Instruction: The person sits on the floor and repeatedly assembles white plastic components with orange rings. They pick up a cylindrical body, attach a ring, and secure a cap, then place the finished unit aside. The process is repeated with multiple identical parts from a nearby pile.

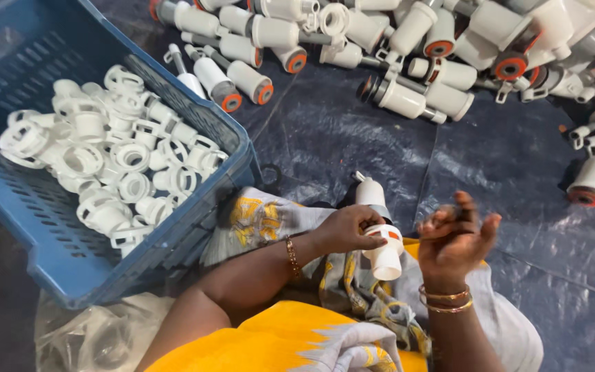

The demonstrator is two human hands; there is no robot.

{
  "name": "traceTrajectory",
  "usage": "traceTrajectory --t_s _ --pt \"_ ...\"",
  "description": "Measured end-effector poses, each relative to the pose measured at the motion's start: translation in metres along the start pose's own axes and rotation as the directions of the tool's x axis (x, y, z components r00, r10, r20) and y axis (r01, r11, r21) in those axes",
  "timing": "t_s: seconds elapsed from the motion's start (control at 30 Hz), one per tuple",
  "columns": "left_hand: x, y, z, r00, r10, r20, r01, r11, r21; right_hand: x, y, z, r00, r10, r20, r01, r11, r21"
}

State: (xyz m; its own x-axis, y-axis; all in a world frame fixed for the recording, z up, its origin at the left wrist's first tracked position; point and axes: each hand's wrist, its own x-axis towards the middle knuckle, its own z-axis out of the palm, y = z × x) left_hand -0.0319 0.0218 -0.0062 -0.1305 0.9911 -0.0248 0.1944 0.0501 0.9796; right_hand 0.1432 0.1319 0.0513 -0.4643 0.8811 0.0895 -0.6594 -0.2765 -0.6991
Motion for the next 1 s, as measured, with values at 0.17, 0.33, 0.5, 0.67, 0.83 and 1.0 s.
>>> traceTrajectory --t_s 0.17,0.33,0.5,0.67,0.83,1.0 --pt "0.003 -0.002 0.002 0.999 0.039 -0.004 -0.039 0.999 0.037 0.004 0.013 -0.009 0.983 -0.124 0.133 0.179 0.532 -0.828" --pt "0.007 0.001 0.003 0.983 0.135 -0.122 -0.135 0.991 0.008 0.0 0.048 -0.013 0.995 -0.01 0.099 0.095 0.38 -0.92" --pt "0.012 0.008 0.005 0.988 0.125 -0.093 -0.136 0.983 -0.126 0.004 0.045 -0.019 0.993 0.044 0.11 0.07 0.526 -0.848" --pt "0.015 0.014 0.008 0.994 0.107 0.022 -0.11 0.976 0.188 0.006 0.039 -0.038 0.983 0.07 0.17 0.089 0.626 -0.775" --pt "0.017 0.014 0.015 0.964 0.217 -0.154 -0.2 0.973 0.117 0.01 0.05 -0.062 0.994 0.086 0.06 -0.012 0.662 -0.749" --pt "0.021 0.011 0.024 0.958 0.215 -0.191 -0.182 0.967 0.178 0.015 0.053 -0.08 0.991 -0.018 0.132 0.126 0.455 -0.882"
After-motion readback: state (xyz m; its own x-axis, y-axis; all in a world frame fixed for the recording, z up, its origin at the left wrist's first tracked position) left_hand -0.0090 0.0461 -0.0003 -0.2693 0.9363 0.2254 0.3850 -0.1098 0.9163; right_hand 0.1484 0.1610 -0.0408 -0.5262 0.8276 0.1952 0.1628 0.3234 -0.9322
